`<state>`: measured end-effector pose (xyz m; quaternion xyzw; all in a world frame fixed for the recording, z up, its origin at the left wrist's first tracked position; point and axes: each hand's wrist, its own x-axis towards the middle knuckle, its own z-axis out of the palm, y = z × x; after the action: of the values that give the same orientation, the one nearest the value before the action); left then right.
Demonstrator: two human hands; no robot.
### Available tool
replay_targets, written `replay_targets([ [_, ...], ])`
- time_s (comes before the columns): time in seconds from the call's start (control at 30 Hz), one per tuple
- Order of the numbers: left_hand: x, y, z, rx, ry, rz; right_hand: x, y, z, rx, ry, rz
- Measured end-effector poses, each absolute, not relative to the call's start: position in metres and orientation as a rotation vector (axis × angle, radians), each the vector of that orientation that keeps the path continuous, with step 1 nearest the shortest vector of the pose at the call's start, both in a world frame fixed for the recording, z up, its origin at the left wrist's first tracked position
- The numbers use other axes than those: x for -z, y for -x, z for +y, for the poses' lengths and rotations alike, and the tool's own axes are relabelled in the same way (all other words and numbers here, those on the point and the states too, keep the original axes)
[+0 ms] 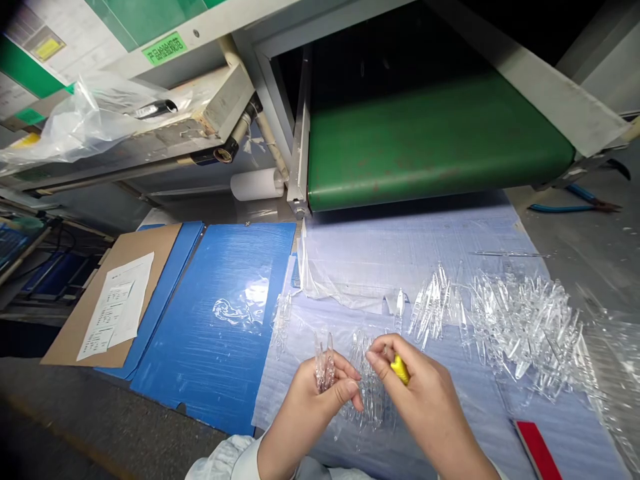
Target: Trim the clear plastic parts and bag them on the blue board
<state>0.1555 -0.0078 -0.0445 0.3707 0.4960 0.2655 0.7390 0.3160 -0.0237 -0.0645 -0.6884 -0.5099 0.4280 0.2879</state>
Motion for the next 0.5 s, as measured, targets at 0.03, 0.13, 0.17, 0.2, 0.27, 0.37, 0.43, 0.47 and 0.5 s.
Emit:
replay_targets([
  [0.03, 0.044, -0.155, -0.008, -0.585, -0.839, 1.116, 0.063, -0.316, -0.024, -1.089, 1.856, -1.376],
  [0.13, 0.044, -0.154, -0.011, -0.585, -0.919, 1.175, 0.058, -0.315, -0.025, -1.135, 1.794, -1.408],
  [0.17, 0.044, -0.154, -0.012, -0.579, -0.937, 1.173, 0.056, -0.313, -0.025, -1.170, 1.757, -1.417],
  [0.2, 0.044, -0.154, -0.013, -0.569, -0.947, 1.156, 0.054, -0.312, -0.024, -1.189, 1.726, -1.427],
  [0.27, 0.046, -0.154, -0.013, -0.576, -0.954, 1.126, 0.051, -0.311, -0.023, -1.171, 1.699, -1.429],
  [0.37, 0.055, -0.152, -0.010, -0.649, -0.874, 1.128, 0.059, -0.316, -0.017, -1.140, 1.800, -1.361],
  [0.43, 0.062, -0.149, -0.007, -0.688, -0.718, 1.085, 0.073, -0.320, -0.014, -1.183, 1.881, -1.327],
  [0.47, 0.066, -0.147, -0.005, -0.689, -0.625, 1.032, 0.081, -0.322, -0.014, -1.215, 1.902, -1.331],
  [0.5, 0.068, -0.146, -0.003, -0.683, -0.536, 0.973, 0.088, -0.323, -0.014, -1.238, 1.909, -1.337],
])
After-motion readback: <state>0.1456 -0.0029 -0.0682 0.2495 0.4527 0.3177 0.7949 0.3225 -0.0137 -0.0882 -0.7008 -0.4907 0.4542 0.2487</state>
